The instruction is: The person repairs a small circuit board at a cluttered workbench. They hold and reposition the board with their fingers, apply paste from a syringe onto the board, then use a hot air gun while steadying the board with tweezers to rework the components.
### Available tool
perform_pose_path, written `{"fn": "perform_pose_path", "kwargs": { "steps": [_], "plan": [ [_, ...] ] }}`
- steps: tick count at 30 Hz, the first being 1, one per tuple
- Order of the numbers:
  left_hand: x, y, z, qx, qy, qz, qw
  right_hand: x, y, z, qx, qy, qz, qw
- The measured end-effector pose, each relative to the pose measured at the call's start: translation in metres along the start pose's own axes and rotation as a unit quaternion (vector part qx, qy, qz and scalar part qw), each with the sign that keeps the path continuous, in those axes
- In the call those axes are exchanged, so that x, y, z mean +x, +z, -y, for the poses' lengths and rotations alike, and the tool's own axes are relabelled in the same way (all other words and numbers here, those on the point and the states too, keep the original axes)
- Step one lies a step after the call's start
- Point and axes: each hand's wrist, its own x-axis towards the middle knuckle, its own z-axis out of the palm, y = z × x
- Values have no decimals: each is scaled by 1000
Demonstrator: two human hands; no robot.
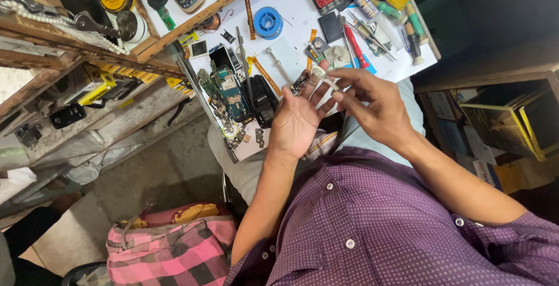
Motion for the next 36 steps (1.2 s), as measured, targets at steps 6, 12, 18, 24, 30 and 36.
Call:
{"fn": "perform_pose_path", "kwargs": {
  "steps": [6,12,18,24,30,36],
  "plan": [
    [1,12,-3,-8,-27,18,999,-5,17,5,-90,-71,23,993],
    [1,19,-3,-2,-10,21,1000,-6,25,7,-47,-63,18,997],
    [1,21,1,-11,2,22,1000,-8,29,4,-30,-27,20,999],
    [0,18,4,-17,15,24,999,-11,31,-1,14,1,24,1000],
    [0,15,4,-58,21,35,997,-14,33,-2,44,41,49,997],
    [1,14,7,-68,18,43,997,-14,34,-4,50,7,52,997]
  ]
}}
